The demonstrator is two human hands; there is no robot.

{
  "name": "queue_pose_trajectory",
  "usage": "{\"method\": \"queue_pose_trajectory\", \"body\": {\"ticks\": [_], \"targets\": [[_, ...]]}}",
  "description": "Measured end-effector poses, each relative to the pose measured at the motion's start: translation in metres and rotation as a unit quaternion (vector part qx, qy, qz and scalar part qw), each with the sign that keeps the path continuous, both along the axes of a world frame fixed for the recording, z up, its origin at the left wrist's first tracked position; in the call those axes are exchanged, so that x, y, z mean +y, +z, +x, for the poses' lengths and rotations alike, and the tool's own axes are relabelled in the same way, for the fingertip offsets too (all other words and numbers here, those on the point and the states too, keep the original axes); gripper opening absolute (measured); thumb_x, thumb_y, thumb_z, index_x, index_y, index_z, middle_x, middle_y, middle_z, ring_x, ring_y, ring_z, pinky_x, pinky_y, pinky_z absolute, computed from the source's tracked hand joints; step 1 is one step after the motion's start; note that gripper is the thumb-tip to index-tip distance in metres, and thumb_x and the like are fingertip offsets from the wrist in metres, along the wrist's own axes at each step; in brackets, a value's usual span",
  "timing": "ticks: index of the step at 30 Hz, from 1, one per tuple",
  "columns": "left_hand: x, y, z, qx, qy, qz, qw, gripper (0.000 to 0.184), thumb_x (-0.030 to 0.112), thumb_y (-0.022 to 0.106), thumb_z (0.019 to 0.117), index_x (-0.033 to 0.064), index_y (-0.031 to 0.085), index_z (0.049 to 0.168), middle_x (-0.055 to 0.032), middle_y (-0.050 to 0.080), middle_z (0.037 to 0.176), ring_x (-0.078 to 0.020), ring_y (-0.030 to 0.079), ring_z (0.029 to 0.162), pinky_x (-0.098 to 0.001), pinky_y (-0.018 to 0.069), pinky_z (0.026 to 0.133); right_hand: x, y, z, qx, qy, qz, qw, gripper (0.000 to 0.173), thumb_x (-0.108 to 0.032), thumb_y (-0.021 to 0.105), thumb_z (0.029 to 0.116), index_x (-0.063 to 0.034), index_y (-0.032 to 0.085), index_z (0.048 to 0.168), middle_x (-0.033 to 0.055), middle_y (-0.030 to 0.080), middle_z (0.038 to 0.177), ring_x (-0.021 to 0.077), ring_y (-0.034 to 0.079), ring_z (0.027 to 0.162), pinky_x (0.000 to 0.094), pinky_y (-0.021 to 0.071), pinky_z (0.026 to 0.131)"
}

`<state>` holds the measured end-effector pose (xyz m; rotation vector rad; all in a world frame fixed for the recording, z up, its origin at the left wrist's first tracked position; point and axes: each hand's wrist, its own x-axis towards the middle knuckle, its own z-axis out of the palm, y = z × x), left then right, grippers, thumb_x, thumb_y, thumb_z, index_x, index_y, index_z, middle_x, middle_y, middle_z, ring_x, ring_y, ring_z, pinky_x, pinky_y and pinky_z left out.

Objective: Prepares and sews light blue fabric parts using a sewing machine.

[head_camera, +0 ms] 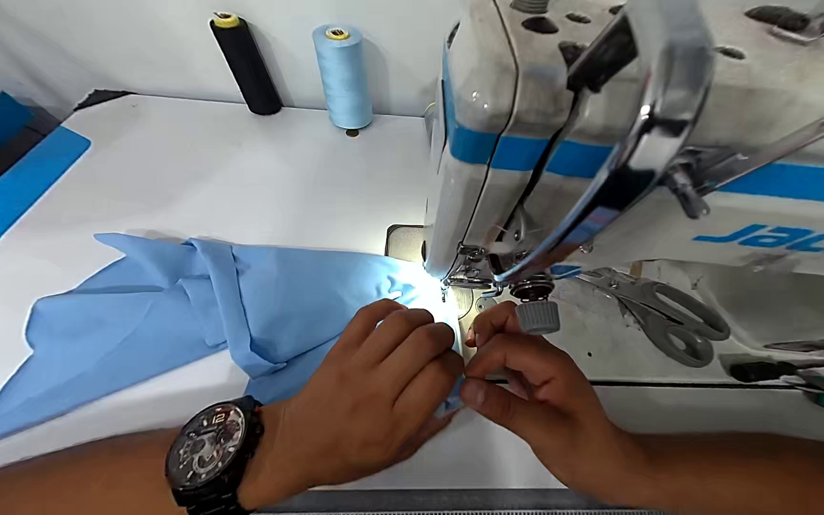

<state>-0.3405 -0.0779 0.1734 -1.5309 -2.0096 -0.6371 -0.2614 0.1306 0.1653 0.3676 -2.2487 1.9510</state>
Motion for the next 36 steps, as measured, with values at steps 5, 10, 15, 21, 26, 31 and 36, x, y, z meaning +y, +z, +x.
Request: {"method": "queue_pose_trajectory", "body": {"ticks": [5, 10, 15, 21, 26, 31, 36], "targets": [[-0.011, 0.005, -0.002, 0.024, -0.069, 0.032, 0.997, 0.011, 0.014, 0.062, 0.1013, 0.007, 0.068, 0.106, -0.008, 0.068, 0.108, -0.0237, 0.063, 0.109, -0.0418, 0.0503, 0.102, -0.001, 0.004, 0.005, -0.068, 0.008, -0.071, 0.995, 0.014, -0.028, 0.069, 0.0964, -0.015, 0.072, 0.09, 0.0002, 0.059, 0.104, 0.0109, 0.059, 0.105, 0.0265, 0.0536, 0.091], [-0.01, 0.004, -0.002, 0.025, -0.105, 0.037, 0.993, 0.01, 0.009, 0.062, 0.1008, 0.0042, 0.07, 0.105, -0.0093, 0.071, 0.107, -0.0232, 0.066, 0.106, -0.0391, 0.0534, 0.098, 0.001, 0.004, 0.008, -0.07, 0.022, -0.067, 0.995, 0.015, -0.024, 0.068, 0.0976, -0.0122, 0.07, 0.089, 0.0017, 0.058, 0.102, 0.0106, 0.059, 0.1, 0.0233, 0.0548, 0.086], [-0.005, 0.001, -0.003, 0.001, -0.097, 0.046, 0.994, 0.012, 0.011, 0.058, 0.1026, 0.0039, 0.067, 0.101, -0.009, 0.068, 0.104, -0.0213, 0.064, 0.104, -0.0349, 0.0528, 0.096, 0.008, 0.001, 0.005, 0.021, 0.015, 0.013, 1.0, 0.014, -0.026, 0.076, 0.0934, -0.0132, 0.07, 0.097, 0.0006, 0.059, 0.104, 0.0077, 0.062, 0.094, 0.02, 0.0579, 0.077], [-0.003, 0.0, -0.004, -0.002, -0.094, 0.049, 0.994, 0.013, 0.013, 0.057, 0.1032, 0.0051, 0.066, 0.101, -0.0083, 0.068, 0.102, -0.0204, 0.064, 0.102, -0.0342, 0.0527, 0.095, 0.022, 0.002, -0.018, 0.27, -0.016, 0.274, 0.923, 0.048, -0.032, 0.084, 0.0836, -0.0123, 0.066, 0.124, 0.0044, 0.063, 0.123, 0.0142, 0.059, 0.121, 0.0287, 0.0542, 0.098], [-0.006, 0.0, -0.002, 0.011, -0.094, 0.031, 0.995, 0.012, 0.013, 0.058, 0.1028, 0.006, 0.067, 0.103, -0.0071, 0.067, 0.099, -0.0206, 0.062, 0.097, -0.0347, 0.0508, 0.089, 0.018, 0.0, -0.031, 0.32, 0.034, 0.284, 0.903, 0.018, -0.011, 0.069, 0.0925, -0.0066, 0.073, 0.11, 0.006, 0.074, 0.109, 0.0182, 0.068, 0.111, 0.034, 0.0556, 0.095], [-0.011, 0.002, -0.001, 0.015, -0.1, 0.022, 0.995, 0.01, 0.013, 0.06, 0.1025, 0.0064, 0.068, 0.106, -0.0068, 0.068, 0.095, -0.0203, 0.063, 0.091, -0.0345, 0.052, 0.086, 0.023, 0.003, -0.026, 0.357, 0.02, 0.31, 0.881, 0.011, -0.012, 0.067, 0.0964, -0.0117, 0.077, 0.098, 0.0013, 0.074, 0.099, 0.0155, 0.068, 0.102, 0.0302, 0.0555, 0.085], [-0.014, 0.002, -0.001, 0.011, -0.113, 0.021, 0.993, 0.011, 0.011, 0.062, 0.1015, 0.005, 0.07, 0.106, -0.0073, 0.069, 0.095, -0.0203, 0.065, 0.09, -0.0344, 0.0545, 0.085, 0.027, 0.005, -0.018, 0.373, 0.018, 0.336, 0.865, 0.01, -0.013, 0.066, 0.0984, -0.0108, 0.076, 0.1, 0.0022, 0.076, 0.103, 0.0165, 0.069, 0.108, 0.0311, 0.057, 0.091]]}}
